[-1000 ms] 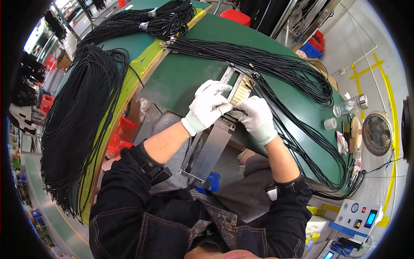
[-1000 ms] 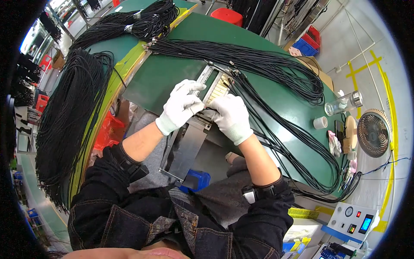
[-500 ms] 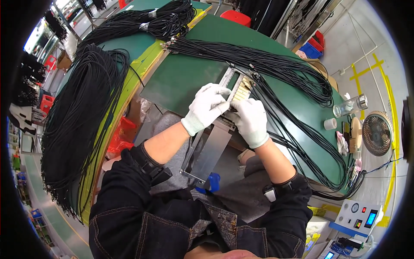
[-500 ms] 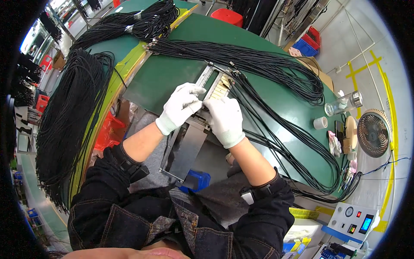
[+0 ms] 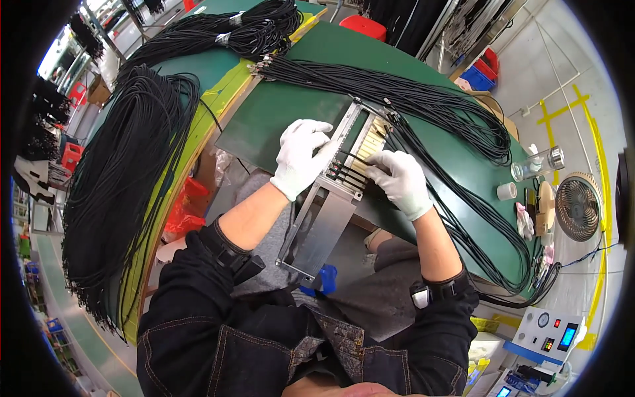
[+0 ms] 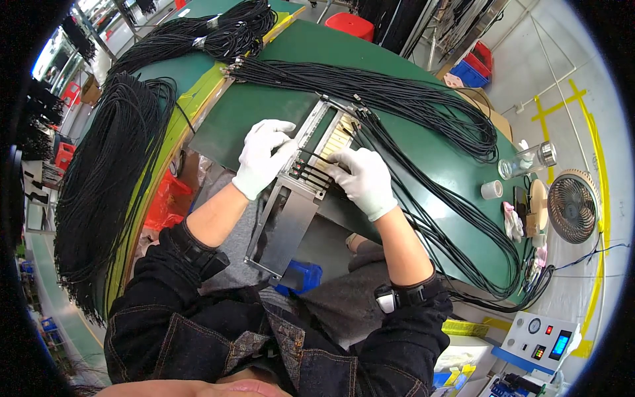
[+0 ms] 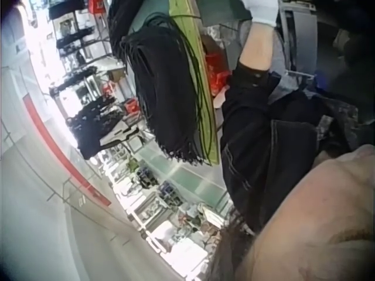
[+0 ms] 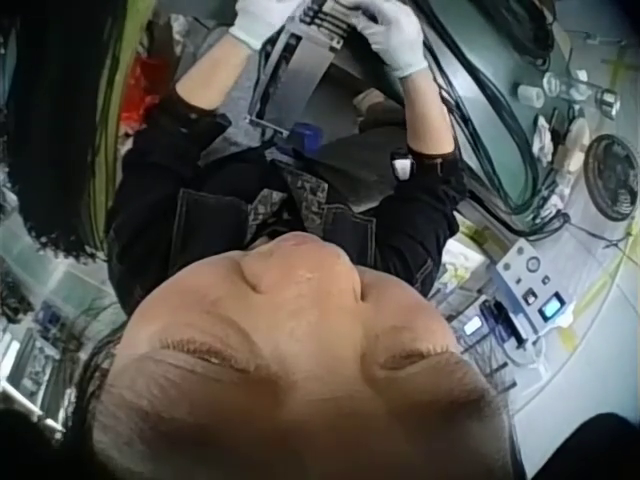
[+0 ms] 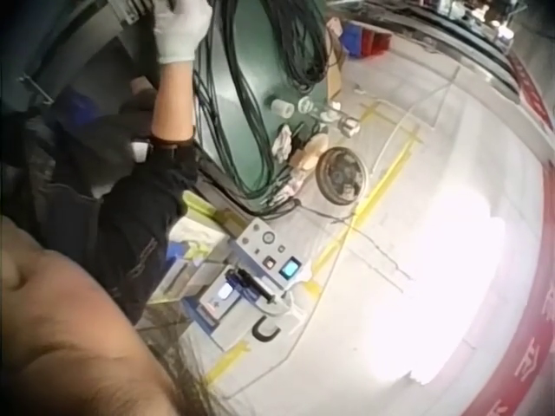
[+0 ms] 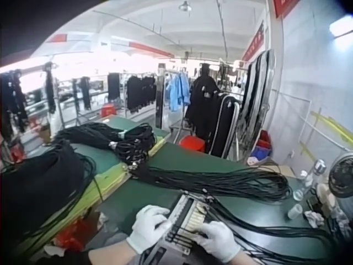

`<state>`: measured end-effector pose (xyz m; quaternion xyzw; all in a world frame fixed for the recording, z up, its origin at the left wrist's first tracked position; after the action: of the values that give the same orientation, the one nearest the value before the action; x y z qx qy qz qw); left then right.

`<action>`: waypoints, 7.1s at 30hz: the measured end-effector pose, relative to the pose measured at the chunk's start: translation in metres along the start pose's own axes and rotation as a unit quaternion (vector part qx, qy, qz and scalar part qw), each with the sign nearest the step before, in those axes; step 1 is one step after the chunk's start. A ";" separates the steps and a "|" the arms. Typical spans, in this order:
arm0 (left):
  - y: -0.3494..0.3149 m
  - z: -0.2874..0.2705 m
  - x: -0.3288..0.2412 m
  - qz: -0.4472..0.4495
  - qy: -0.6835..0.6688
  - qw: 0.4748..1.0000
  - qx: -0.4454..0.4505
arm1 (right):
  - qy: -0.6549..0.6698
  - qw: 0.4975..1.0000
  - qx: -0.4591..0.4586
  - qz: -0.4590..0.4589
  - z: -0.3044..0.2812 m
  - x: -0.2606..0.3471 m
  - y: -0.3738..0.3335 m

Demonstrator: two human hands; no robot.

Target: The person places cables into a metal jig, moves the jig to a machine, and presses a button. After removing the jig from the machine, the person takes the cables out of the jig and gathers more cables from a pile.

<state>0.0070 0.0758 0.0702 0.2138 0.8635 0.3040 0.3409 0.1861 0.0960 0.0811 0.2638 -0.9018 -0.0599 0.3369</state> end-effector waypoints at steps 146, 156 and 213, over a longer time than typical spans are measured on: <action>0.013 0.052 0.005 0.022 -0.094 0.981 0.168 | -0.067 0.994 -0.024 -0.078 -0.025 -0.014 0.019; 0.017 0.028 -0.004 0.041 -0.142 0.986 0.082 | -0.016 0.992 -0.056 -0.112 -0.006 0.036 0.027; 0.023 0.040 0.008 0.012 -0.035 0.998 0.044 | -0.114 0.992 -0.003 -0.062 -0.013 -0.004 0.032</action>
<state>0.0344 0.1122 0.0589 0.2492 0.8609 0.2624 0.3575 0.1835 0.1262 0.0977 0.3096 -0.9162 -0.1129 0.2280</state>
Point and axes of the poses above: each hand's wrist, its own y-axis towards the middle knuckle, its own z-axis out of the palm, x = y × z, the point moved 10 cm from there along y, towards the middle knuckle, and after that the axes turned 8 degrees about z, right-handed, at the moved point
